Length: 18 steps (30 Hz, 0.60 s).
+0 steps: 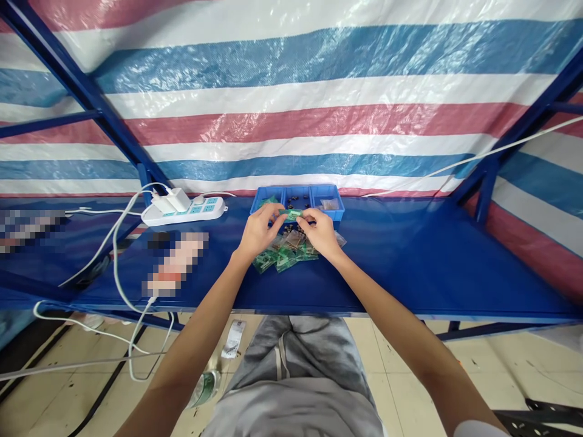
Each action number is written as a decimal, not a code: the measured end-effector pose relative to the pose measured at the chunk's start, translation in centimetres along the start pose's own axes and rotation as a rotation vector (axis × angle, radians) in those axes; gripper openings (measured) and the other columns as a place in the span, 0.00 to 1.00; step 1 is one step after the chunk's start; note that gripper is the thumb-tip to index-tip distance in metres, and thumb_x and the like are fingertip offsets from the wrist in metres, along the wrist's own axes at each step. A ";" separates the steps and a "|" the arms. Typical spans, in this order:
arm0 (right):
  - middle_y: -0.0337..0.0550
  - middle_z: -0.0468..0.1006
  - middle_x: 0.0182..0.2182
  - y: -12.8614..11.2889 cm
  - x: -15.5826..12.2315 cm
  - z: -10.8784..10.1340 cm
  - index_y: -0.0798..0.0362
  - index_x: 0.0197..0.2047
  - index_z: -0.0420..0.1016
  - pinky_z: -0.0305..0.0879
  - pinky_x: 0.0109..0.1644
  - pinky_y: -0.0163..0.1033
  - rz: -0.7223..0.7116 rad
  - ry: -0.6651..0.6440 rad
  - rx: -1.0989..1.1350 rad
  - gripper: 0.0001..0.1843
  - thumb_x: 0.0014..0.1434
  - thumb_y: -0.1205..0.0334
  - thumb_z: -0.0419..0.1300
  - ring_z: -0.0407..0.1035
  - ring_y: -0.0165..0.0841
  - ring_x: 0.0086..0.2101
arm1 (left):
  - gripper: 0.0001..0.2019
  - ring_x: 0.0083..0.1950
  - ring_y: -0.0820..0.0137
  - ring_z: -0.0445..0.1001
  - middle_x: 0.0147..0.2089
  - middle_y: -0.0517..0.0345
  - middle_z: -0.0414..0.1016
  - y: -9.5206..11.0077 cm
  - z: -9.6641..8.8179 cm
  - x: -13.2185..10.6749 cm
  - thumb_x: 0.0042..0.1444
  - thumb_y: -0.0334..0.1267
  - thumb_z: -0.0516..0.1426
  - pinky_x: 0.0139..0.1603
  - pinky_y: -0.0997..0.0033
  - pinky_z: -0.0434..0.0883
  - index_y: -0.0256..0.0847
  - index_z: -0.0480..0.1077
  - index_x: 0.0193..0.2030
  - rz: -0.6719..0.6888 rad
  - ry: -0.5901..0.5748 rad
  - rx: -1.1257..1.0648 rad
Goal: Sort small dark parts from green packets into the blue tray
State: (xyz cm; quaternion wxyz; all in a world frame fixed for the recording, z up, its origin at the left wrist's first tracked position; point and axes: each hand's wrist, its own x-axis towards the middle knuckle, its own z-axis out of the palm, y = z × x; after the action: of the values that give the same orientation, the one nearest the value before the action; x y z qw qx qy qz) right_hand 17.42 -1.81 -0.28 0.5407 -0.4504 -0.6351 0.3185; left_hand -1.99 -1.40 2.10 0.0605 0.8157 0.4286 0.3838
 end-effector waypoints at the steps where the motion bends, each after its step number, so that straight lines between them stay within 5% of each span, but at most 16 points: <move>1: 0.41 0.74 0.28 0.0 0.0 0.0 0.50 0.31 0.69 0.71 0.34 0.43 0.020 -0.004 0.010 0.18 0.57 0.44 0.63 0.72 0.38 0.30 | 0.15 0.36 0.72 0.73 0.44 0.54 0.75 0.0 0.0 0.0 0.69 0.44 0.51 0.41 0.73 0.69 0.42 0.66 0.58 -0.016 -0.002 -0.029; 6: 0.37 0.70 0.24 -0.3 -0.1 0.2 0.49 0.30 0.65 0.70 0.36 0.43 0.071 -0.022 0.103 0.21 0.56 0.41 0.64 0.70 0.36 0.29 | 0.23 0.46 0.67 0.77 0.58 0.51 0.71 0.1 -0.2 -0.1 0.63 0.43 0.59 0.41 0.72 0.72 0.45 0.63 0.64 0.051 -0.099 -0.104; 10: 0.45 0.77 0.44 -0.9 -0.1 0.1 0.50 0.26 0.65 0.71 0.47 0.45 -0.011 -0.066 0.151 0.21 0.58 0.44 0.64 0.73 0.42 0.46 | 0.20 0.53 0.62 0.74 0.59 0.51 0.70 0.3 -0.3 -0.1 0.62 0.37 0.58 0.43 0.69 0.74 0.47 0.68 0.61 0.097 -0.156 0.003; 13: 0.47 0.73 0.58 -1.3 -0.1 0.0 0.51 0.27 0.68 0.72 0.51 0.46 -0.043 -0.111 0.159 0.21 0.61 0.44 0.62 0.67 0.46 0.58 | 0.18 0.54 0.63 0.74 0.57 0.51 0.71 0.3 -0.3 -0.1 0.64 0.32 0.53 0.47 0.68 0.74 0.45 0.69 0.59 0.111 -0.112 0.000; 18: 0.46 0.78 0.46 -1.1 -0.1 0.1 0.48 0.41 0.74 0.75 0.44 0.42 0.018 -0.130 0.206 0.16 0.65 0.44 0.56 0.74 0.42 0.50 | 0.15 0.50 0.64 0.77 0.52 0.51 0.76 0.0 -0.1 -0.1 0.69 0.38 0.51 0.49 0.68 0.73 0.43 0.68 0.60 0.052 -0.035 -0.040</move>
State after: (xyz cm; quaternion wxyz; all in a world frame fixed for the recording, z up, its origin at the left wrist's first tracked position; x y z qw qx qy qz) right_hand 17.12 -2.33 0.60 0.5389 -0.3766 -0.6286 0.4154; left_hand -2.09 -1.52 2.15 0.0741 0.8317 0.3984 0.3795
